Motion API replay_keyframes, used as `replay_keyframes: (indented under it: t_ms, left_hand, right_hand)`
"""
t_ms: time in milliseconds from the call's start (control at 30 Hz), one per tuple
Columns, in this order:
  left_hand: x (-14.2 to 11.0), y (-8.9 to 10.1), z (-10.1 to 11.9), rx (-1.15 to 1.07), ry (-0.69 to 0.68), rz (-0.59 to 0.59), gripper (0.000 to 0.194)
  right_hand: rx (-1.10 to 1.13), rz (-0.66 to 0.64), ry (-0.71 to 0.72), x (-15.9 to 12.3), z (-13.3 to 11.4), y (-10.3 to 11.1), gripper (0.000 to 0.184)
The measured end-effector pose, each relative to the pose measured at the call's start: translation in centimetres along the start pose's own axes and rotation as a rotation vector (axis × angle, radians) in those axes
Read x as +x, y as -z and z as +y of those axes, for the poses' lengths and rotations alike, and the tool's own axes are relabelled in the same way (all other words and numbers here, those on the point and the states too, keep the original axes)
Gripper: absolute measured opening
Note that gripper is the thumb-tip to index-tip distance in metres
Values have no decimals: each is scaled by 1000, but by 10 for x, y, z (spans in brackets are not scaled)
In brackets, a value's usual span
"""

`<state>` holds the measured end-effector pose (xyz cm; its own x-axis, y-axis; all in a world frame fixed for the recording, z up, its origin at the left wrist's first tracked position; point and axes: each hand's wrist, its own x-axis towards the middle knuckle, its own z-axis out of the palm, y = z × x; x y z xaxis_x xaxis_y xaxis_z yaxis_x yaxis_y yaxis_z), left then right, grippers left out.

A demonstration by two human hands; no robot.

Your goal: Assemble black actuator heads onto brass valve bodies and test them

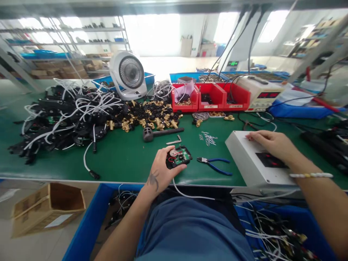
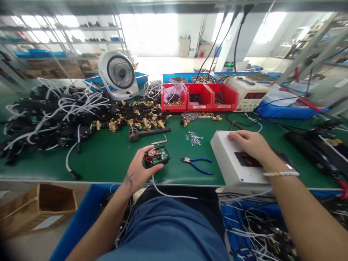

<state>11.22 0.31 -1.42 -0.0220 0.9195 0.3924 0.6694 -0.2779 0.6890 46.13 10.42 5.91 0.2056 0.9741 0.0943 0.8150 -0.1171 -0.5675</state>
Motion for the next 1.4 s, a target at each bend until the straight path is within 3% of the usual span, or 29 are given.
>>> replay_keyframes:
  t_ms: [200, 400, 500, 633, 733, 800, 967, 1100, 1267, 1400]
  left_hand:
    - [-13, 31, 35, -265, -347, -2, 59]
    - [-17, 48, 51, -249, -446, -45, 60]
    - [-9, 39, 41, -218, -361, -113, 62]
    - [10, 4, 11, -50, -160, -298, 61]
    - [25, -17, -8, 48, -116, -343, 51]
    - [37, -20, -16, 102, -120, -341, 43]
    - [82, 2, -34, 361, -47, -224, 37]
    - [103, 20, -50, 584, 35, -241, 35]
    - [91, 33, -61, 753, 125, -292, 26]
    - [72, 54, -73, 813, 232, -229, 22]
  right_hand:
    - [-87, 6, -1, -3, 1, 0, 21]
    - [-114, 32, -43, -2, 0, -2, 32]
    - [-112, 32, -44, -3, 1, -1, 30]
    - [-110, 31, -37, -3, 2, 0, 27]
    - [-111, 26, -34, -1, 2, 0, 29]
    - [-112, 23, -39, 0, 3, 1, 29]
    - [-114, 20, -56, 3, 3, 1, 25]
    - [-126, 21, -84, 4, 1, 1, 19]
    - [-126, 18, -80, 5, 3, 2, 26]
    - [-97, 34, -37, 6, 5, 1, 28]
